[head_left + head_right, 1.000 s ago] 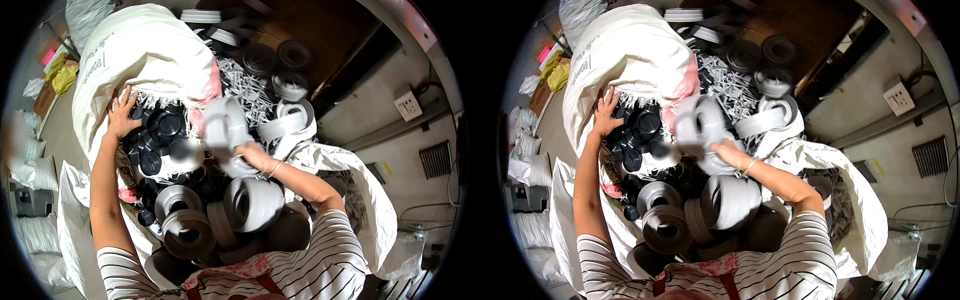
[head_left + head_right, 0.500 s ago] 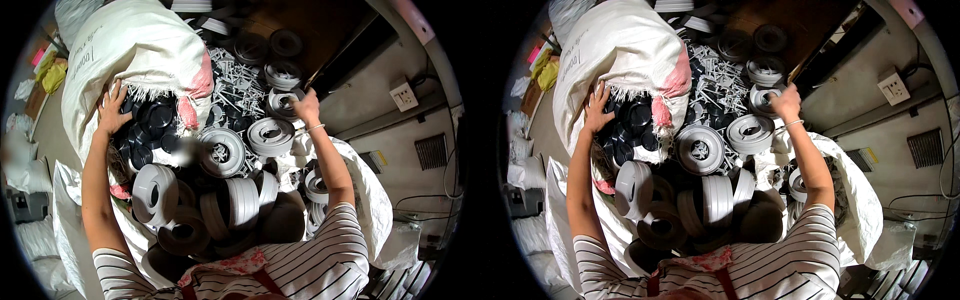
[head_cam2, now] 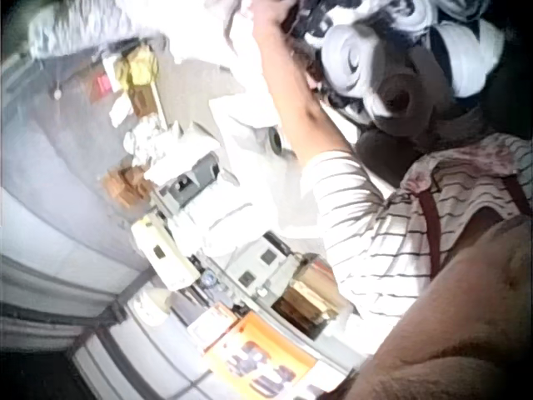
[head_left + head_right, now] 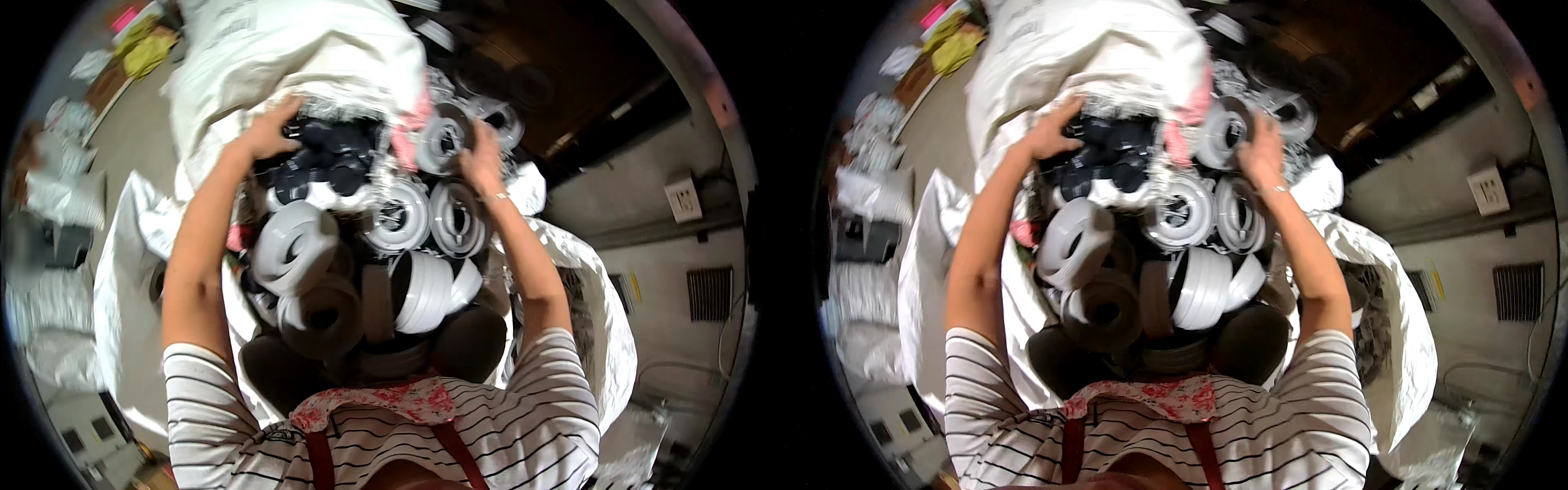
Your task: The person sits on the floor and repeatedly picks up grey circular plastic parts and black circular inserts from large white sacks. They insert the black pieces into the grey parts by hand and place the assembled units into a separate white sack. The process involves continuous picking, inserting, and placing of the components.
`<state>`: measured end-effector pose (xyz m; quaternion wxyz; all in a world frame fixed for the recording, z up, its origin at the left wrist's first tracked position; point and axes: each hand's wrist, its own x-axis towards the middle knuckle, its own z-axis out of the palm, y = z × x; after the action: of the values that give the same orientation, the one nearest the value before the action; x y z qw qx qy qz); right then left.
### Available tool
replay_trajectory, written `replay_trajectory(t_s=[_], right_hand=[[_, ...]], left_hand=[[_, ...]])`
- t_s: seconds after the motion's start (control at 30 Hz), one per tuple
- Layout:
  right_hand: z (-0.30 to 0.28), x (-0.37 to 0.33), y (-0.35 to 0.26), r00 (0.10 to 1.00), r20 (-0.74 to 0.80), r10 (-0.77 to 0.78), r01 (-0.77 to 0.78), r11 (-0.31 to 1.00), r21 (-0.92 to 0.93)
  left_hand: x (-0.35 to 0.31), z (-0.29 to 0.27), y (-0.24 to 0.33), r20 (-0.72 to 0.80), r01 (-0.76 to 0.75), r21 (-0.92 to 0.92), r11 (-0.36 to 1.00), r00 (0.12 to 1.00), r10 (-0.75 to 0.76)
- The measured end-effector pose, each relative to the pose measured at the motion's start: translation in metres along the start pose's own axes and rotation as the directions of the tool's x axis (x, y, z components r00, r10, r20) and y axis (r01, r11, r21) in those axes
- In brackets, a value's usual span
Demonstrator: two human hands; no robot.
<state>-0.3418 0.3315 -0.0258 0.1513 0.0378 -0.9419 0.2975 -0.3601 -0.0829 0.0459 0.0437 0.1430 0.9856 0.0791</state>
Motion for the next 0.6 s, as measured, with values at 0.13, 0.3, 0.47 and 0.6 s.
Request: replay_trajectory(t_s=[0.13, 0.3, 0.47, 0.6], right_hand=[[-0.059, -0.016, -0.010, 0.930, -0.355, -0.090, 0.032, 0.985, -0.167], [-0.092, -0.049, -0.081, 0.951, -0.301, -0.073, 0.190, 0.906, 0.379], [-0.074, -0.110, -0.180, 0.981, 0.132, -0.143, 0.005, 0.696, 0.718], [-0.040, -0.138, -0.212, 0.951, 0.273, -0.142, -0.137, 0.598, 0.790]], left_hand=[[-0.066, -0.013, 0.050, -0.412, -0.167, -0.462, 0.871, 0.910, -0.045], [-0.172, 0.001, 0.098, -0.189, -0.093, -0.966, 0.240, 0.890, -0.416], [-0.226, 0.024, 0.122, -0.141, -0.151, -0.984, -0.096, 0.985, -0.099], [-0.264, 0.008, 0.131, 0.014, 0.199, -0.118, -0.973, 0.980, 0.198]])
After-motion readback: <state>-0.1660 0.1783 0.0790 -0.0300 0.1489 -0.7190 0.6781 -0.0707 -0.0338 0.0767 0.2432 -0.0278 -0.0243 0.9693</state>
